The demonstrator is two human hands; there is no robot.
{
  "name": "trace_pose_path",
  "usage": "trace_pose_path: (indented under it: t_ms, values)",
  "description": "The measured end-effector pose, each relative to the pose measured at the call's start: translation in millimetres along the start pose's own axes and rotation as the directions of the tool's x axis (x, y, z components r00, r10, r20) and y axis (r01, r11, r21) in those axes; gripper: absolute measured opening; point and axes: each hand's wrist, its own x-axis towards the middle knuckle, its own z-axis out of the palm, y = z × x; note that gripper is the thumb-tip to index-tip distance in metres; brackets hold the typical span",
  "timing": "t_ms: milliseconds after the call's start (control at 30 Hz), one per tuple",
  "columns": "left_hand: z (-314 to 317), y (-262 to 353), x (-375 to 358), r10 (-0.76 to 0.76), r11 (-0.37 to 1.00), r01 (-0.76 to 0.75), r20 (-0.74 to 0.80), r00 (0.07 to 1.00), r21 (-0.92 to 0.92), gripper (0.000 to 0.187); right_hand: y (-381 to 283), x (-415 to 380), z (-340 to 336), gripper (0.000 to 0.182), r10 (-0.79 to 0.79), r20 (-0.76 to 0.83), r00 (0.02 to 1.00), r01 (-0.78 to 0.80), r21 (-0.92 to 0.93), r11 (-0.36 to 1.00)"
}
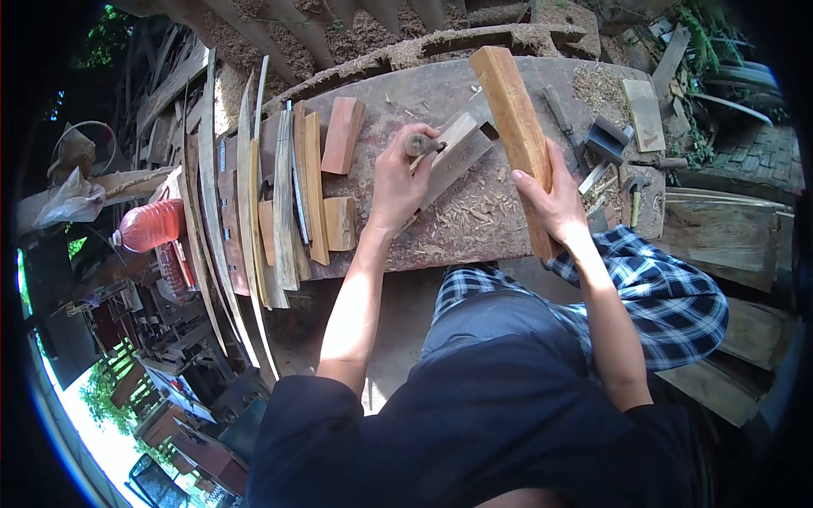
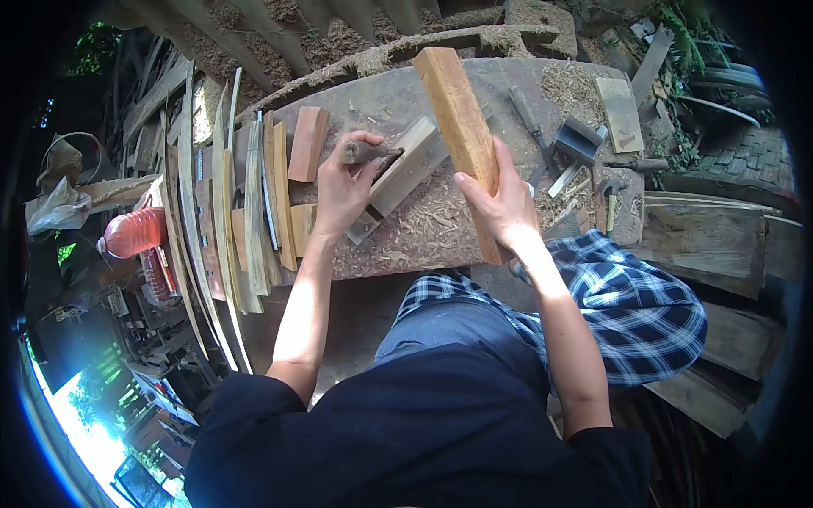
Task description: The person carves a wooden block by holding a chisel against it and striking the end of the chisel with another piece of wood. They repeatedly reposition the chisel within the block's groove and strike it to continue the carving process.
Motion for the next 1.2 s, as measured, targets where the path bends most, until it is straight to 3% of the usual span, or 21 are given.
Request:
trace_pose_path:
  t_ms: [133, 333, 400, 467, 533, 567, 600, 667, 700, 733, 767, 800, 833, 867, 900, 1000, 1200]
  values:
    - [1.0, 2.2, -1.7, 0.048, 0.999, -0.048, -0.012, 0.999, 0.015, 0.030, -3.3, -5.3, 3.5, 0.081, 0.019, 0.014, 1.000, -0.019, -0.001, 1.000]
    - [5.6, 6.2, 7.7, -0.023, 0.998, 0.021, -0.042, 0.999, -0.051, 0.030, -13.2, -5.6, 0.3, 0.079, 0.029, 0.040, 0.999, -0.029, 0.000, 1.000]
    - [10.0, -0.3, 8.0, -0.003, 0.999, 0.005, -0.020, 1.000, 0.054, 0.031, -38.3, -5.7, -8.4, 0.077, -0.038, 0.059, 0.998, 0.029, 0.143, 0.989]
    - [16.3, -17.0, -2.9, 0.039, 0.995, -0.039, -0.001, 0.999, 0.092, 0.032, -74.3, -8.2, -17.5, 0.077, -0.039, 0.050, 0.998, 0.030, 0.166, 0.986]
    - [23.0, -21.9, -3.5, 0.101, 0.988, -0.104, 0.033, 0.994, 0.111, 0.034, -95.3, -8.7, -26.1, 0.077, -0.331, -0.063, 0.942, 0.337, 0.182, 0.924]
    - [24.0, -20.9, -7.5, 0.062, 0.990, -0.064, 0.015, 0.998, 0.123, 0.035, -108.2, -12.0, -30.8, 0.077, -0.320, -0.007, 0.947, 0.307, 0.299, 0.903]
    - [25.5, -20.3, -10.6, 0.022, 0.990, -0.021, -0.011, 1.000, 0.137, 0.036, -104.8, -9.4, -29.3, 0.079, -0.380, 0.008, 0.925, 0.365, 0.268, 0.892]
    - [27.2, -22.9, -6.5, 0.012, 0.992, -0.007, -0.039, 0.999, 0.130, 0.035, -101.0, -8.3, -24.5, 0.082, -0.308, 0.160, 0.938, 0.291, 0.120, 0.949]
    - [25.2, -24.5, -3.7, -0.076, 0.979, 0.075, -0.001, 0.997, 0.192, 0.033, -99.2, -5.8, -20.9, 0.084, -0.125, 0.307, 0.943, 0.157, -0.082, 0.984]
    - [22.5, -27.4, -1.3, -0.168, 0.954, 0.155, 0.030, 0.985, 0.256, 0.032, -86.6, -2.4, -11.3, 0.082, -0.122, 0.349, 0.929, 0.240, -0.321, 0.916]
    - [19.7, -31.1, 0.0, 0.007, 0.934, -0.014, 0.021, 1.000, 0.357, 0.027, -79.3, -4.6, -6.1, 0.082, -0.107, 0.358, 0.928, 0.234, -0.333, 0.913]
    - [20.4, -34.3, 2.5, 0.012, 0.934, -0.015, 0.012, 1.000, 0.356, 0.027, -75.0, -5.7, -4.8, 0.081, -0.092, 0.363, 0.927, 0.227, -0.351, 0.908]
    - [22.5, -37.8, 2.9, 0.010, 0.986, -0.003, -0.037, 0.999, 0.166, 0.027, -73.1, -5.8, -4.3, 0.081, -0.099, 0.372, 0.923, 0.240, -0.355, 0.904]
    - [21.9, -38.6, -1.2, -0.010, 1.000, 0.008, -0.076, 0.997, -0.028, 0.026, -73.2, -10.7, -1.8, 0.081, -0.094, 0.296, 0.950, 0.152, -0.181, 0.972]
    - [16.1, -43.4, 0.9, -0.026, 0.998, 0.022, -0.074, 0.997, -0.053, 0.025, -73.0, -14.4, 0.5, 0.081, -0.068, 0.217, 0.974, 0.068, 0.007, 0.998]
    - [-11.5, -23.9, -0.3, -0.099, 0.986, 0.076, -0.158, 0.982, -0.147, 0.023, -69.1, -11.1, -4.8, 0.081, -0.131, 0.087, 0.988, 0.127, 0.045, 0.991]
    - [-44.4, -17.8, -14.3, -0.107, 0.990, 0.077, -0.276, 0.955, -0.118, 0.023, -44.0, -13.1, 1.9, 0.079, -0.073, 0.126, 0.989, 0.063, 0.079, 0.995]
